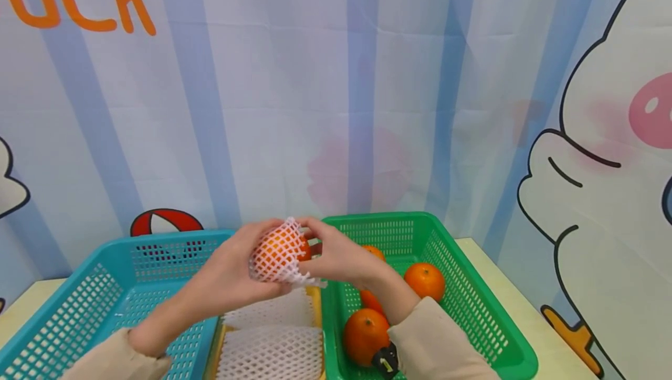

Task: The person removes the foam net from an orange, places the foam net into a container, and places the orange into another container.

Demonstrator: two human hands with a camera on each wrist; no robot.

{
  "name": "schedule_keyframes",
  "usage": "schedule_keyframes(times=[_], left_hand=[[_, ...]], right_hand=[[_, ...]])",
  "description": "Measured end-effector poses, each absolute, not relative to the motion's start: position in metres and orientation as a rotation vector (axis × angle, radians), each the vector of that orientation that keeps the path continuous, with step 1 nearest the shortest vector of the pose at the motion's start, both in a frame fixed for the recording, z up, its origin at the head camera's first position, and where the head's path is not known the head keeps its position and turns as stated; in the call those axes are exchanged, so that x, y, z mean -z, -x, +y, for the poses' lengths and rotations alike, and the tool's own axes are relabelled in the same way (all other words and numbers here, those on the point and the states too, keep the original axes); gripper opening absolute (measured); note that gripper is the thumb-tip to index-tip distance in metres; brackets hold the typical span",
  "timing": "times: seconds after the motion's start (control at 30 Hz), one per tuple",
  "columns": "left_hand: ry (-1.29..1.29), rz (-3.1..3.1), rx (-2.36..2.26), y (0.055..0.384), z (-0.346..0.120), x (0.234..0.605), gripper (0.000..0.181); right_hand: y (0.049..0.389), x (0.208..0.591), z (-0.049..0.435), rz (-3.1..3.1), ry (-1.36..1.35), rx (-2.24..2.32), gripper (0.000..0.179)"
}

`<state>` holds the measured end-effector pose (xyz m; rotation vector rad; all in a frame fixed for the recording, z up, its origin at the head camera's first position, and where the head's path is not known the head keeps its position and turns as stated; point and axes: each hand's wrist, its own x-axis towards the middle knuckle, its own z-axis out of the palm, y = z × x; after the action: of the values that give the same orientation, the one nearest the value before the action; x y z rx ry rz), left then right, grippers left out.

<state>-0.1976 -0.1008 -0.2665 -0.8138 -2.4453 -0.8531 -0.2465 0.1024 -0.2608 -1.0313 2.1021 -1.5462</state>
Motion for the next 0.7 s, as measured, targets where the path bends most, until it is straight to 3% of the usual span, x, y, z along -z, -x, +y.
schedule_keyframes(times=[0.57,0.7], left_hand=[[0.801,-2.354,0.909,0.195,-0.095,0.259,0.083],[0.783,-2.324,0.881,0.197,-0.104,0.258,0.074]], right_hand=[[0.241,0.252,0.102,2.11,1.009,1.676,0.064],[0.245,0.252,0.106,2.085,0.986,1.712,0.063]])
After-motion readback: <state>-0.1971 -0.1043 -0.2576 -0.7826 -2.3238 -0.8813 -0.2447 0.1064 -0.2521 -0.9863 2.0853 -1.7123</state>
